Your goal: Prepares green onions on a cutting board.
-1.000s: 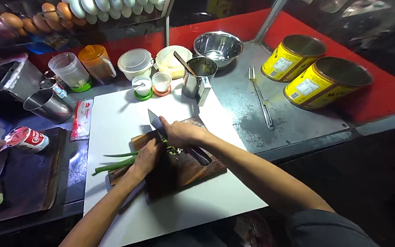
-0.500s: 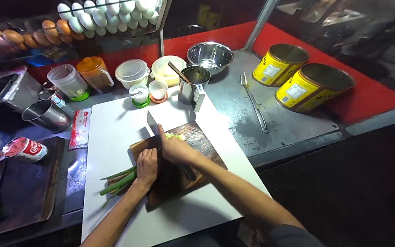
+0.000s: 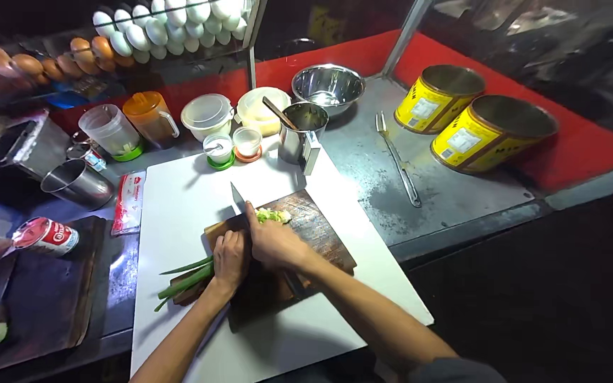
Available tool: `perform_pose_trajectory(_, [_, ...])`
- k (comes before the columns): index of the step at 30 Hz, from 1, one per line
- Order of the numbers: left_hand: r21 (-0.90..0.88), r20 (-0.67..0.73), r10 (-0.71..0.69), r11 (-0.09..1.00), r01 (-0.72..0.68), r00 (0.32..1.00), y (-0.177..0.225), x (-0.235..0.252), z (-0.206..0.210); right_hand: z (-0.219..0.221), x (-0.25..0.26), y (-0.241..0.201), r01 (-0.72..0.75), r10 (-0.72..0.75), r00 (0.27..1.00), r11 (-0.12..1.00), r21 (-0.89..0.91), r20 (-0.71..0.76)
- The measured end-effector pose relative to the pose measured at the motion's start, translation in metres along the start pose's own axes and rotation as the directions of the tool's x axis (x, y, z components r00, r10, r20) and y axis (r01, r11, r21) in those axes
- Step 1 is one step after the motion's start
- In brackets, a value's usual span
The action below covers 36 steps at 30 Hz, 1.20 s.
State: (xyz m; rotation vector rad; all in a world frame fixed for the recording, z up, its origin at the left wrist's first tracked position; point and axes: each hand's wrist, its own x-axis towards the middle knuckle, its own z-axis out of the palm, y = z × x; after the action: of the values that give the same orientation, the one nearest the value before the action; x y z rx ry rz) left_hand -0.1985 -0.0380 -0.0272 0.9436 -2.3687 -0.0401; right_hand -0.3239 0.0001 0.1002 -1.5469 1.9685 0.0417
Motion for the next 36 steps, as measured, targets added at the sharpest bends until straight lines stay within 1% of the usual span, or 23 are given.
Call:
perform_pose_trajectory(1, [0.027, -0.018, 0.028, 0.999, -0.028, 0.999, -0.001, -0.004, 0.0, 0.008, 0.005, 0.002, -0.01, 0.011, 0.999, 1.0, 0.021, -0.044])
perform_pose_trajectory(3, [-0.003, 0.021, 0.083, 0.997, -0.083, 0.996, -0.007, -0.019, -0.004, 0.002, 0.014, 0.01, 0.011, -0.01, 1.0, 1.0, 0.029, -0.018])
perform_pose_trajectory(5, [-0.126, 0.069, 0.152, 0.982, -0.143, 0.986, -0.019, -0.026, -0.005, -0.015, 0.014, 0.013, 0.041, -0.04, 0.998, 0.999, -0.017, 0.045])
perform_pose_trajectory(6, [-0.206, 0.086, 0.176, 0.966, -0.155, 0.981, -0.024, -0.022, -0.005, -0.027, 0.01, 0.01, 0.044, -0.041, 0.996, 0.998, -0.034, 0.082])
perform_pose_trajectory(8, [-0.339, 0.127, 0.194, 0.93, -0.141, 0.973, -0.028, -0.01, -0.008, -0.045, -0.004, 0.0, 0.044, -0.035, 0.99, 0.997, -0.06, 0.14])
perform_pose_trajectory(9, [-0.357, 0.147, 0.192, 0.925, -0.129, 0.97, -0.028, -0.005, -0.009, -0.045, -0.012, -0.004, 0.046, -0.034, 0.988, 0.996, -0.08, 0.148])
perform_pose_trajectory(11, [-0.324, 0.157, 0.18, 0.938, -0.121, 0.971, -0.029, 0.003, -0.01, -0.031, -0.024, -0.009, 0.023, -0.011, 0.994, 0.994, -0.106, 0.11])
perform_pose_trajectory(12, [-0.304, 0.162, 0.165, 0.946, -0.11, 0.973, -0.029, 0.004, -0.01, -0.016, -0.022, -0.008, 0.006, 0.001, 0.997, 0.996, -0.085, 0.081])
perform_pose_trajectory(14, [-0.28, 0.13, 0.142, 0.955, -0.101, 0.981, -0.025, 0.008, -0.008, 0.003, -0.002, 0.001, 0.001, -0.001, 1.0, 1.0, -0.021, 0.012])
perform_pose_trajectory(16, [-0.273, 0.146, 0.108, 0.96, -0.065, 0.983, -0.021, 0.008, -0.01, -0.011, 0.011, 0.007, 0.03, -0.03, 0.997, 1.0, -0.003, 0.07])
perform_pose_trajectory(18, [-0.249, 0.183, 0.057, 0.968, -0.01, 0.981, -0.017, 0.006, -0.012, -0.023, -0.001, 0.0, 0.039, -0.033, 0.993, 0.998, -0.051, 0.118])
perform_pose_trajectory(20, [-0.192, 0.214, 0.0, 0.98, 0.042, 0.977, -0.014, 0.01, -0.014, -0.011, -0.011, -0.008, 0.002, 0.002, 0.997, 0.998, -0.06, 0.078])
perform_pose_trajectory(22, [-0.169, 0.284, -0.035, 0.982, 0.086, 0.958, -0.009, 0.014, -0.02, 0.005, 0.005, -0.002, -0.016, 0.016, 1.0, 1.0, -0.001, -0.001])
perform_pose_trajectory(24, [-0.15, 0.271, 0.007, 0.988, 0.035, 0.963, -0.011, 0.012, -0.021, -0.009, 0.016, 0.002, 0.02, -0.021, 0.999, 1.0, 0.01, 0.046])
perform_pose_trajectory(26, [-0.155, 0.206, 0.079, 0.987, -0.047, 0.975, -0.018, 0.013, -0.017, -0.035, 0.009, -0.005, 0.042, -0.035, 0.992, 0.998, -0.053, 0.12])
perform_pose_trajectory(28, [-0.172, 0.183, 0.071, 0.984, -0.039, 0.981, -0.018, 0.017, -0.016, -0.046, -0.005, -0.015, 0.037, -0.02, 0.988, 0.993, -0.115, 0.15])
perform_pose_trajectory(30, [-0.16, 0.227, 0.005, 0.987, 0.032, 0.974, -0.014, 0.014, -0.017, -0.022, -0.01, -0.017, -0.005, 0.014, 0.996, 0.995, -0.095, 0.093])
perform_pose_trajectory(32, [-0.15, 0.274, -0.055, 0.984, 0.099, 0.96, -0.012, 0.015, -0.015, 0.003, 0.003, -0.009, -0.03, 0.03, 1.0, 0.999, -0.028, 0.006])
perform_pose_trajectory(33, [-0.162, 0.282, -0.074, 0.979, 0.123, 0.957, -0.01, 0.015, -0.016, 0.004, 0.011, -0.005, -0.021, 0.021, 1.0, 1.0, -0.003, -0.009])
perform_pose_trajectory(36, [-0.169, 0.273, -0.116, 0.972, 0.166, 0.955, -0.006, 0.009, -0.016, -0.013, 0.011, -0.003, 0.022, -0.02, 0.997, 1.0, -0.02, 0.078])
